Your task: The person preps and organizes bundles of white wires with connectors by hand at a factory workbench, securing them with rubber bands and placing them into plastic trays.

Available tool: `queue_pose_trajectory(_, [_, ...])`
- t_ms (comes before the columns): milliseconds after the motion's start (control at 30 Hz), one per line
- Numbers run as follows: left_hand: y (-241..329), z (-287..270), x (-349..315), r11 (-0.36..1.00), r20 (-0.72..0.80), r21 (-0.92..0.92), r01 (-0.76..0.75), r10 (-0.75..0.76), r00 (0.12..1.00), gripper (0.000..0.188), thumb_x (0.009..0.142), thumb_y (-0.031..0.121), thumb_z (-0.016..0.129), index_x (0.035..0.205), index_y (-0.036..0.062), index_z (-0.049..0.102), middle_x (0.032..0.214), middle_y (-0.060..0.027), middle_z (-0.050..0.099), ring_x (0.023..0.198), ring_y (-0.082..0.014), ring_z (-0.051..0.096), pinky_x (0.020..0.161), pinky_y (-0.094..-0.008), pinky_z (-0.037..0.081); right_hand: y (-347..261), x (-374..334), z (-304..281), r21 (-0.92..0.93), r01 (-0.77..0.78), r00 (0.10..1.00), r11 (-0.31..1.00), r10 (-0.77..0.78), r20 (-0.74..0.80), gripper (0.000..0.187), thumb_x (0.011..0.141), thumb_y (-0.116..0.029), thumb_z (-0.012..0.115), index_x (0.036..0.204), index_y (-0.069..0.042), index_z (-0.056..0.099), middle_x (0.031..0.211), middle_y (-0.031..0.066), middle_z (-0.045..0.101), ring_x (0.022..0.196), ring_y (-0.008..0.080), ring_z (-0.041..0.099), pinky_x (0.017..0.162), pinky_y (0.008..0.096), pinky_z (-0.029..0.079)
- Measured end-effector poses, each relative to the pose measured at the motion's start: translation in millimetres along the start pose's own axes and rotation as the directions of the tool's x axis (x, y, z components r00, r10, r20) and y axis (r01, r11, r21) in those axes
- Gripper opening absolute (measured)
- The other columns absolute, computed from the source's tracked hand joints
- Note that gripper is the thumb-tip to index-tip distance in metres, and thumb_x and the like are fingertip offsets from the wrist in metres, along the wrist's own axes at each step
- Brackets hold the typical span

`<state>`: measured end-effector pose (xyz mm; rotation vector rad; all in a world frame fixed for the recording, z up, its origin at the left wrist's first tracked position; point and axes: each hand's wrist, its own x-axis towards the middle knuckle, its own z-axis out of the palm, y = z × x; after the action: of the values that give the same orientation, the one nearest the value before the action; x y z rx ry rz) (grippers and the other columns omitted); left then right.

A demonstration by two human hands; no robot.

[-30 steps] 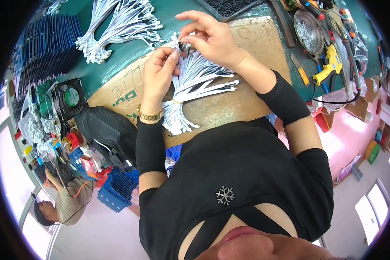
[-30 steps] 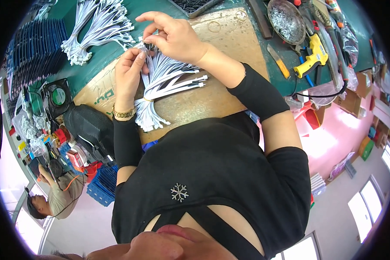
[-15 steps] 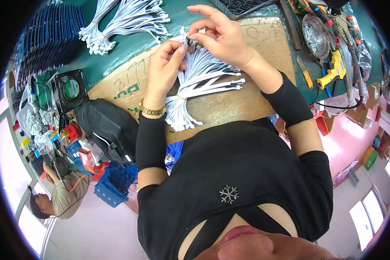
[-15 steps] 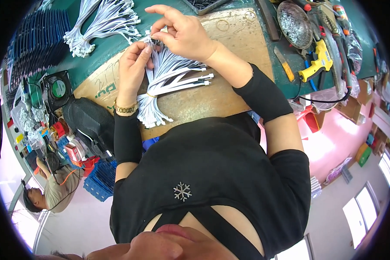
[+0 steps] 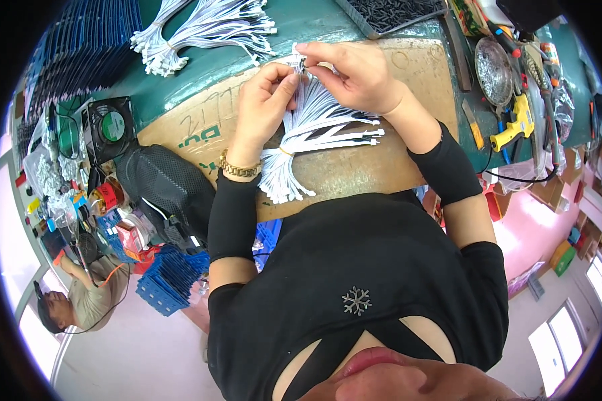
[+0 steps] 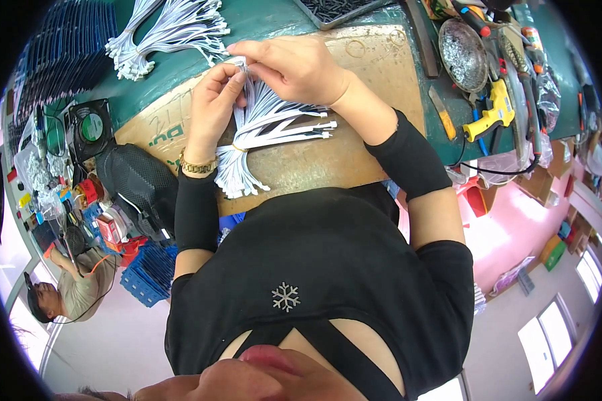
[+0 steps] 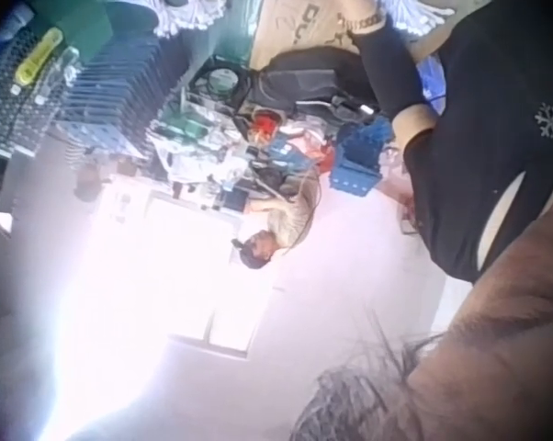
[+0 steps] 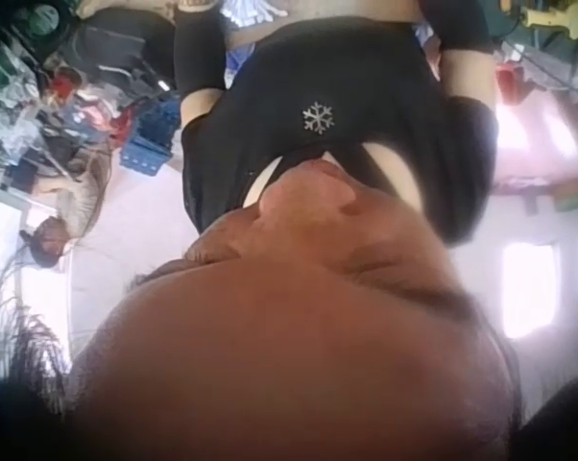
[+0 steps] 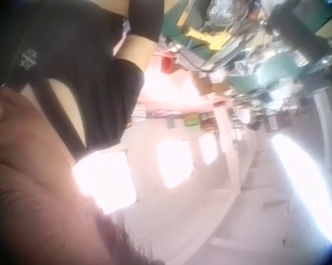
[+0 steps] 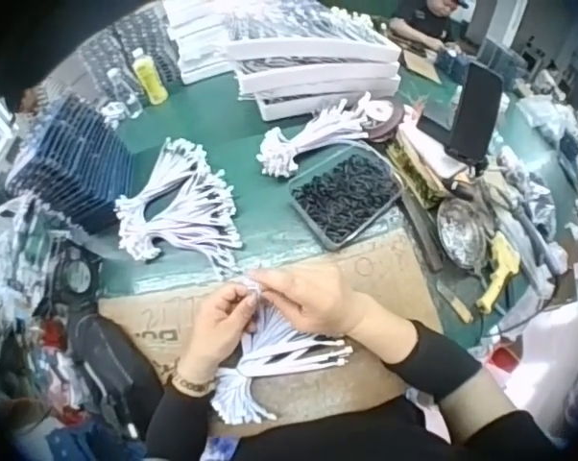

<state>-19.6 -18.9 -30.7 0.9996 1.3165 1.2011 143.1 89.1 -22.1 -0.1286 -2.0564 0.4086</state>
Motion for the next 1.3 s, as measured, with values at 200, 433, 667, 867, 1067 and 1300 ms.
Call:
queue_pose_trajectory(200, [-2, -2, -2, 1.000, -0.005, 0.011, -0.007, 0.007, 1.000, 0.011, 0.093, 0.012, 0.059, 0.092, 0.0010, 0.060, 0.074, 0.0019, 0.059, 0.057, -0.0034, 0.052, 0.051, -0.0175, 0.041, -17, -4, -3, 0.291, -0.521, 0.853, 0.802, 0.473, 0.222, 0.066, 0.077, 0.005, 0.066, 0.136, -0.007, 0.040, 0.084, 0.0003, 0.067, 0.048, 0.0022, 0.037, 0.045, 0.0167, 0.032])
queue_pose_trajectory(433, [0, 0, -2, 1.000, -0.021, 0.015, 0.011, -0.010, 1.000, 0.011, 0.092, 0.011, 0.059, 0.091, 0.0009, 0.059, 0.073, 0.0017, 0.058, 0.059, -0.0038, 0.054, 0.052, -0.0178, 0.042, -21, 3, -3, 0.063, -0.434, 0.876, 0.899, 0.406, 0.261, 0.076, 0.075, -0.001, 0.068, 0.142, -0.011, 0.033, 0.080, 0.0045, 0.068, 0.056, 0.0183, 0.061, 0.051, 0.0296, 0.048])
queue_pose_trajectory(667, [-2, -1, -2, 1.000, -0.015, 0.015, -0.009, 0.009, 1.000, 0.007, 0.089, 0.007, 0.060, 0.089, 0.0009, 0.059, 0.074, 0.0019, 0.060, 0.060, -0.0019, 0.053, 0.052, -0.0169, 0.041, 1, 14, -33, -0.198, -0.211, 0.915, 0.957, 0.265, 0.305, 0.054, 0.078, 0.001, 0.065, 0.129, -0.012, 0.052, 0.085, 0.0061, 0.068, 0.067, 0.0211, 0.065, 0.059, 0.0301, 0.051])
queue_pose_trajectory(867, [1, 1, -2, 1.000, -0.011, 0.018, 0.015, -0.014, 1.000, 0.009, 0.091, 0.008, 0.060, 0.093, -0.0012, 0.058, 0.085, -0.0018, 0.066, 0.059, -0.0013, 0.050, 0.053, -0.0165, 0.041, 55, 42, -83, -0.574, -0.419, 0.685, 0.704, 0.660, 0.309, 0.021, 0.074, -0.008, 0.066, 0.094, -0.004, 0.067, 0.084, 0.0175, 0.064, 0.082, 0.0355, 0.062, 0.071, 0.0407, 0.050])
queue_pose_trajectory(1067, [4, 4, 0, 1.000, -0.004, -0.011, 0.017, -0.017, 1.000, 0.009, 0.091, 0.007, 0.060, 0.092, -0.0011, 0.059, 0.085, -0.0020, 0.066, 0.060, -0.0012, 0.051, 0.053, -0.0167, 0.041, 68, 44, -86, -0.596, -0.520, 0.478, 0.611, 0.787, 0.390, 0.016, 0.070, -0.012, 0.071, 0.084, -0.004, 0.071, 0.080, 0.0180, 0.066, 0.079, 0.0328, 0.064, 0.070, 0.0391, 0.050])
queue_pose_trajectory(1300, [0, -1, -4, 1.000, -0.028, 0.013, 0.028, -0.028, 0.999, 0.009, 0.091, 0.008, 0.060, 0.091, -0.0012, 0.059, 0.084, -0.0021, 0.067, 0.059, -0.0016, 0.052, 0.052, -0.0167, 0.040, 74, 22, -83, -0.377, -0.428, 0.784, 0.822, 0.545, 0.298, 0.011, 0.076, -0.014, 0.068, 0.081, -0.004, 0.071, 0.080, 0.0121, 0.065, 0.076, 0.0293, 0.063, 0.069, 0.0360, 0.050])
